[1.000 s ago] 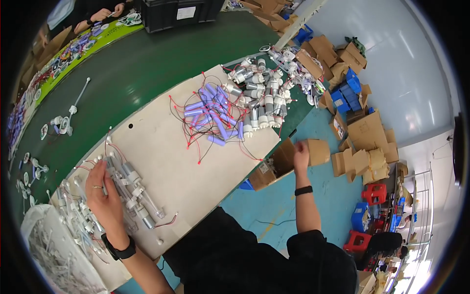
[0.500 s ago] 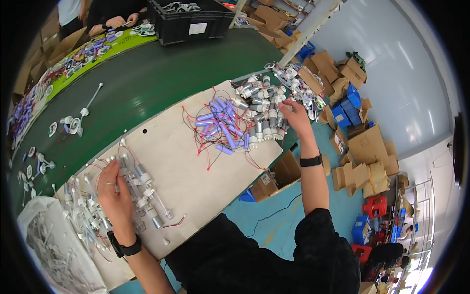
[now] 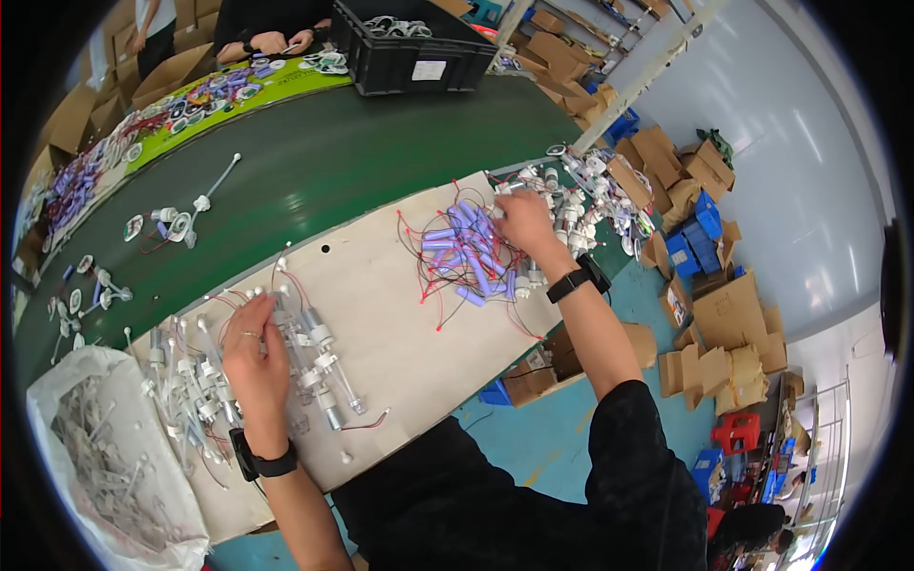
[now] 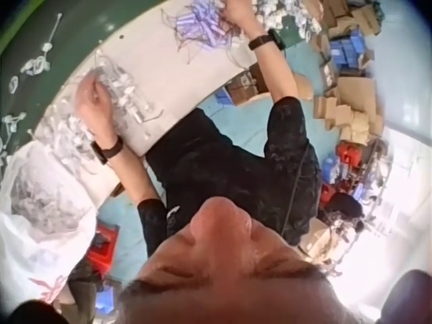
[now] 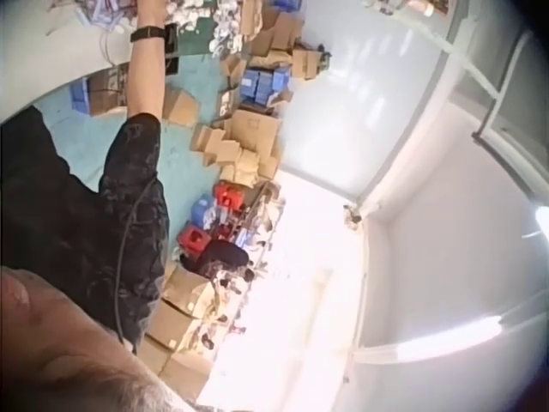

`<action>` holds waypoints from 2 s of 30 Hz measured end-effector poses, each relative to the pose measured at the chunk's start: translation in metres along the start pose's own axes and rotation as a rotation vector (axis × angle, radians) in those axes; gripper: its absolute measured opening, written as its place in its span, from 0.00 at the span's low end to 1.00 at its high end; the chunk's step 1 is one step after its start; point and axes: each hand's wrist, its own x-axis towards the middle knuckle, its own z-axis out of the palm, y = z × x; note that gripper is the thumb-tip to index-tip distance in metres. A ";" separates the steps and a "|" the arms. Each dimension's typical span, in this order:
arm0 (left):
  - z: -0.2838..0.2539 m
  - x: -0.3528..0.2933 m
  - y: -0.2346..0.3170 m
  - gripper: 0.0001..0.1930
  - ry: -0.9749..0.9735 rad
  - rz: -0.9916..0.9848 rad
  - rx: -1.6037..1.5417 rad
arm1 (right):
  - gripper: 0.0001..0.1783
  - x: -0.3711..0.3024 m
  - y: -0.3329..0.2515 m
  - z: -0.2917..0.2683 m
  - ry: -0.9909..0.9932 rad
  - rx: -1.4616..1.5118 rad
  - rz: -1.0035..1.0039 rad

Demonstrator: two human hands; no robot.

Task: The person picks up a motor and a plastic tube, fits them together, and places the assembly on the table. They then pick up a circuit board and a battery, connect them together, and place the components on the table.

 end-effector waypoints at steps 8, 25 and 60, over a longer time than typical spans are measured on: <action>-0.006 0.002 0.003 0.14 0.014 0.015 -0.039 | 0.20 -0.002 0.020 -0.063 -0.002 1.195 0.444; -0.008 0.002 0.000 0.14 0.041 0.053 -0.090 | 0.16 -0.014 -0.068 -0.132 -0.239 2.117 0.374; -0.287 -0.040 -0.173 0.08 0.077 -0.524 1.138 | 0.21 0.033 -0.295 -0.025 -0.041 1.661 -0.093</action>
